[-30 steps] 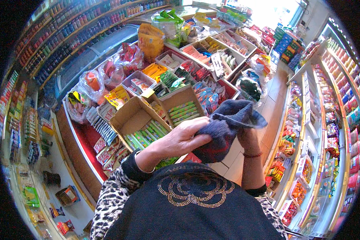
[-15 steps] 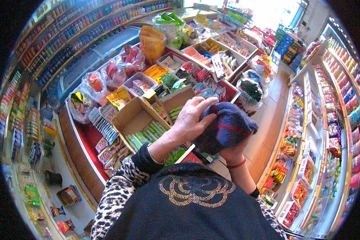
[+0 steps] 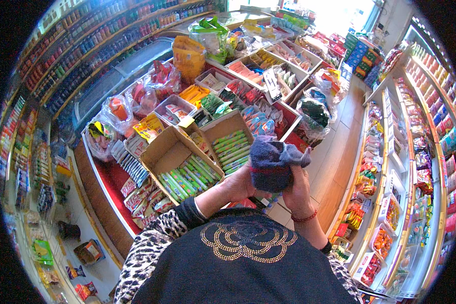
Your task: The person wipes individually packaged snack sticks with a cloth in a convenience store. They pick up each snack from a cardboard box, wipe it with a dark cloth, and place it back into the box. The person also moves a white tray of snacks to a shelf and returns to continue wiping the remaining items.
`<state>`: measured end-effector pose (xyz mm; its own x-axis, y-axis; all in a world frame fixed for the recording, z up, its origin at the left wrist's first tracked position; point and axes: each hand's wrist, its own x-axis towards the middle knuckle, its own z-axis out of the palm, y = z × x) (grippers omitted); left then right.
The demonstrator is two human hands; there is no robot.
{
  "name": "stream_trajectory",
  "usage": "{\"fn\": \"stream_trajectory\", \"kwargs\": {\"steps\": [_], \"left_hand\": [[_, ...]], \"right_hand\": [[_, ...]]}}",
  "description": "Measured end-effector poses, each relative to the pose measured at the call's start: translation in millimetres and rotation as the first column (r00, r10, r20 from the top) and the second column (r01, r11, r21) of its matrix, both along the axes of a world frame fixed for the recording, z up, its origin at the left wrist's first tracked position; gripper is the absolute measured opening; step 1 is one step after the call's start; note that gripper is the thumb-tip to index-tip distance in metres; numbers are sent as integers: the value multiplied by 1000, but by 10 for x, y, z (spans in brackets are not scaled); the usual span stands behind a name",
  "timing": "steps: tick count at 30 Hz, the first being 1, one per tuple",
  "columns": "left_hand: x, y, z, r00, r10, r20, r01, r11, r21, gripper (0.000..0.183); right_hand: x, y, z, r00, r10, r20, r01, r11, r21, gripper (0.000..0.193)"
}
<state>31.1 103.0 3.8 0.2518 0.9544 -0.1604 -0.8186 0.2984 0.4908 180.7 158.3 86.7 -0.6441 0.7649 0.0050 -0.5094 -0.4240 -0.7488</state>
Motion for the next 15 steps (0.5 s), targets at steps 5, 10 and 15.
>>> {"fn": "stream_trajectory", "kwargs": {"steps": [5, 10, 15], "left_hand": [[-64, -10, 156, 953, 284, 106, -287, 958, 12, 49], [-151, -50, 466, 905, 388, 173, -394, 919, -4, 46], [-134, -2, 680, 807, 587, -62, -582, 809, 80, 37]], "right_hand": [[192, 88, -116, 992, 86, -88, -97, 986, -134, 27], [400, 358, -456, 997, 59, 41, -45, 956, -289, 33], [405, 162, -415, 980, -132, 151, 122, 990, 69, 33]]}}
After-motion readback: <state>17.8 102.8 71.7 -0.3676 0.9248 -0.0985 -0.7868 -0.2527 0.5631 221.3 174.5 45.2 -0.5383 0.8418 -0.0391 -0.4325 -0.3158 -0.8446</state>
